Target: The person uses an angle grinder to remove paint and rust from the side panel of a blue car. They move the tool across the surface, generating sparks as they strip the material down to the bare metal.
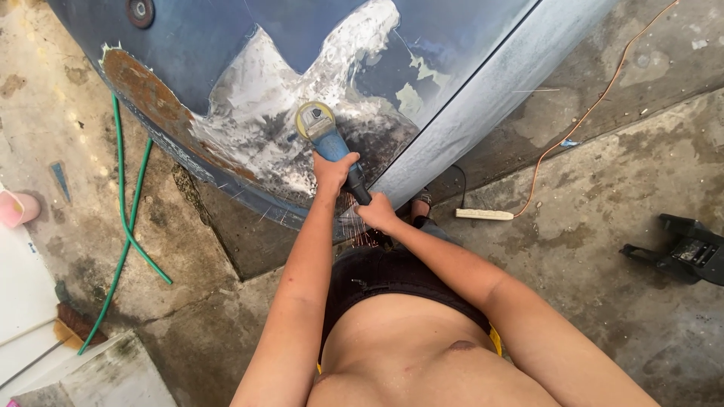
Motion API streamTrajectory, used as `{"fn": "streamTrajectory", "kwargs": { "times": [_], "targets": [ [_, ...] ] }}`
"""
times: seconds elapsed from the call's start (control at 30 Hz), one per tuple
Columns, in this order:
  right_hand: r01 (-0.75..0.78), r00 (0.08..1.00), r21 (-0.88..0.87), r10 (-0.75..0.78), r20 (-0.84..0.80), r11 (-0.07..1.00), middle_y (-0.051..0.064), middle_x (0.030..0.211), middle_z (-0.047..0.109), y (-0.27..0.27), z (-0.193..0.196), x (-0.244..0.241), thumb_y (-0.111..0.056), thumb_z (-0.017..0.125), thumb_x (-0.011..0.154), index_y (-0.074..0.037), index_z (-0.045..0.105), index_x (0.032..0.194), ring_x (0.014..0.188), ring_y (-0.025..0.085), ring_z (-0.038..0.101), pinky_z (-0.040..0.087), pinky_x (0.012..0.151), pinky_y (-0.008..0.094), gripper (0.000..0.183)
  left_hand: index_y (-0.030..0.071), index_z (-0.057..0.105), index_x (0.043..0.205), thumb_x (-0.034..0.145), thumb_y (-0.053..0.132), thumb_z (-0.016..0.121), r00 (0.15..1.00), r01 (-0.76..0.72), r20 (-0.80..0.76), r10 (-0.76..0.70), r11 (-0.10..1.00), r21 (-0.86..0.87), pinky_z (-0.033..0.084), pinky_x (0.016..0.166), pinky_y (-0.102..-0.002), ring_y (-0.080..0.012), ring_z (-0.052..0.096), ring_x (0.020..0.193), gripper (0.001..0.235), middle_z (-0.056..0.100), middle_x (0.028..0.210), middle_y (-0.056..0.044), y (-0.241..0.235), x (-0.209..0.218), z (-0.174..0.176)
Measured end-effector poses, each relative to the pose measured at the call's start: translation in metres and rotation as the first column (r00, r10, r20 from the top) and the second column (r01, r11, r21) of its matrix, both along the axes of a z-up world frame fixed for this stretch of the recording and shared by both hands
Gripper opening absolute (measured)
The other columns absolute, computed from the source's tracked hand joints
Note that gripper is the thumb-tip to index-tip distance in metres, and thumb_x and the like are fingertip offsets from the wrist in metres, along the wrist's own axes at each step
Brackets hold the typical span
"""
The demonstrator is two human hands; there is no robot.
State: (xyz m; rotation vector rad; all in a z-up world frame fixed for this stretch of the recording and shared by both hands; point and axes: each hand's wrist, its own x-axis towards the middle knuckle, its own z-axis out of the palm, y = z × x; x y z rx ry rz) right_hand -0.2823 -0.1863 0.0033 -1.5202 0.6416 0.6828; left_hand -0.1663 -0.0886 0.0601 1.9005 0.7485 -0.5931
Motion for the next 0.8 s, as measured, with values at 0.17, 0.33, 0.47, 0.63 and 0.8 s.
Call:
{"fn": "streamTrajectory", "kwargs": {
  "times": [0.17,0.33,0.47,0.63,0.8],
  "targets": [
    [0.039,0.999,-0.015,-0.04,-0.018,0.999,0.006,0.056,0.051,0.004,0.007,-0.004,-0.011,0.067,0.075,-0.003,0.063,0.073,0.048,0.017,0.054,0.042,0.044,0.028,0.009,0.002,0.015,0.163,0.067,0.044,0.099,0.999,0.05,-0.014,-0.05,0.999,-0.005,0.045,0.114,-0.065,-0.0487,0.043,0.143,0.134,0.035,0.158,-0.031,-0.002,-0.001,0.002],
    [-0.002,1.0,0.049,0.001,0.006,0.999,0.004,0.053,0.051,0.002,0.007,0.003,-0.007,0.063,0.073,-0.005,0.063,0.07,0.043,0.014,0.05,0.042,0.041,0.025,0.004,0.008,0.029,0.158,0.062,0.044,0.1,1.0,0.014,0.004,-0.014,0.998,0.064,0.047,0.114,-0.06,-0.0436,0.049,0.141,0.125,0.045,0.153,-0.026,0.014,0.002,-0.03],
    [-0.019,1.0,-0.05,0.02,0.006,0.999,0.011,0.062,0.058,0.007,0.011,0.002,-0.013,0.07,0.074,0.0,0.069,0.079,0.057,0.024,0.061,0.047,0.05,0.035,0.014,0.005,0.024,0.16,0.063,0.046,0.099,1.0,-0.013,-0.008,0.014,0.997,0.078,0.047,0.113,-0.059,-0.0454,0.049,0.14,0.129,0.044,0.153,-0.028,0.016,0.003,-0.019],
    [-0.041,0.999,-0.071,0.039,-0.031,0.997,0.01,0.065,0.06,0.008,-0.023,-0.017,-0.016,0.071,0.076,0.0,0.069,0.084,0.059,0.021,0.063,0.049,0.053,0.034,0.018,0.007,0.019,0.163,0.06,0.049,0.099,0.997,0.071,-0.023,-0.07,0.995,0.066,0.044,0.118,-0.055,-0.0412,0.045,0.145,0.137,0.04,0.158,-0.026,0.001,-0.013,-0.005],
    [-0.125,0.992,-0.042,0.126,0.018,0.991,0.01,0.065,0.06,-0.006,-0.003,-0.012,-0.012,0.067,0.077,0.002,0.07,0.086,0.058,0.021,0.061,0.049,0.051,0.031,0.017,0.003,0.027,0.16,0.061,0.043,0.101,0.995,-0.096,0.018,0.095,0.994,0.047,0.044,0.114,-0.058,-0.0442,0.046,0.143,0.13,0.042,0.154,-0.029,0.014,-0.025,-0.027]
  ]
}}
